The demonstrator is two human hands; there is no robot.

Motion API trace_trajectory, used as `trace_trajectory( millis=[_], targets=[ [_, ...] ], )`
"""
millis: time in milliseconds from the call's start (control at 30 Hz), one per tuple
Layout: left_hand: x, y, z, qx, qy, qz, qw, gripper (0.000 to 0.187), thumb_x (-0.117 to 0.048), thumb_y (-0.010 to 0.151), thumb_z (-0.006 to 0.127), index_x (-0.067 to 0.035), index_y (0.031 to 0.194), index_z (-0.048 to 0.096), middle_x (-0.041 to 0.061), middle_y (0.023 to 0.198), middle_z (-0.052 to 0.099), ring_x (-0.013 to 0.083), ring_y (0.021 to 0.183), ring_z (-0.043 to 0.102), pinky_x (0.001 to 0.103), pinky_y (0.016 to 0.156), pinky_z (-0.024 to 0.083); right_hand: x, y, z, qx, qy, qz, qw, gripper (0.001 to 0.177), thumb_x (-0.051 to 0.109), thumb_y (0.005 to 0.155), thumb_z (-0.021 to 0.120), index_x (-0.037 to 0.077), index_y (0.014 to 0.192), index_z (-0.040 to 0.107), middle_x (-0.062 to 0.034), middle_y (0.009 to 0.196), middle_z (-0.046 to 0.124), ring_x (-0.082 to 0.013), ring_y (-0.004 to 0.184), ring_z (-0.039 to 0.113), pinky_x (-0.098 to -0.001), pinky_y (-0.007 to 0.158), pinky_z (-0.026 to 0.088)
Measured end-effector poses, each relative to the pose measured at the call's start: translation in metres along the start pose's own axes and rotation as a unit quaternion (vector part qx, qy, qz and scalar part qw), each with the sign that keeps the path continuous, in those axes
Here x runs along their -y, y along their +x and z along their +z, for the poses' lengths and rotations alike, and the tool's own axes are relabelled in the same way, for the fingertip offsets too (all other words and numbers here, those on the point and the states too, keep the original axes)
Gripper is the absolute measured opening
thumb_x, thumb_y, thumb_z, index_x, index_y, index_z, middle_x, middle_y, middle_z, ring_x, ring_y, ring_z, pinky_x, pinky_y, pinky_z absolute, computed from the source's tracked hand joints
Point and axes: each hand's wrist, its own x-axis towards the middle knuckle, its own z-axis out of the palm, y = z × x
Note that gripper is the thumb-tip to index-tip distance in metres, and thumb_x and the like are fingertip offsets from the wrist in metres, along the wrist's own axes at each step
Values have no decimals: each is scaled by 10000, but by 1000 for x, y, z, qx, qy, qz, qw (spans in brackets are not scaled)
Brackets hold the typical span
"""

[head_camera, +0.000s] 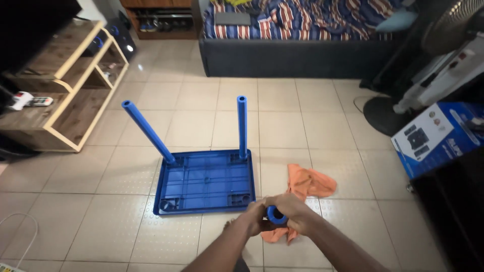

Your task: The user is seen assembling a blue plastic table.

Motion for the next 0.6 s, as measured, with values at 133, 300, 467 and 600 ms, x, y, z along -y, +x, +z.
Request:
trace_trajectory(
  millis=[133, 300, 467, 600],
  targets=[
    [9, 26, -24, -6, 15, 16, 1000, 465, -474, 1048, 480, -81, 1238, 641, 127, 1119, 676, 263, 936, 726, 429, 782, 662, 26, -15, 30, -56, -12, 50, 997, 219, 150, 927, 616, -54, 992, 659, -138, 902, 688, -236, 761, 721, -379, 633, 623],
    [-12, 58, -51, -26, -28, -16, 999, 472, -519, 1045, 421, -103, 1194, 588, 112, 1114, 668, 288, 957, 725, 455, 787, 630, 5, 58, 28, -77, -70, 55, 993, 234, 224, 926, 612, -2, 953, 666, -92, 839, 611, -187, 698, 594, -386, 616, 494],
    [-32, 63, -68, -59, 17, -44, 997, 550, -615, 1025, 371, -123, 1192, 554, 111, 1150, 630, 305, 1020, 664, 474, 786, 576, -15, 113, 33, -101, -29, 30, 994, 246, 202, 913, 620, -29, 960, 691, -80, 857, 617, -163, 729, 585, -361, 686, 506],
    [-29, 75, -76, -60, 43, -52, 996, 636, -647, 1021, 399, -56, 1220, 524, 175, 1188, 624, 334, 1048, 655, 514, 821, 571, -25, 133, 36, -101, 76, 41, 991, 296, 248, 955, 612, -46, 970, 650, -88, 884, 637, -183, 768, 628, -356, 717, 559]
  ],
)
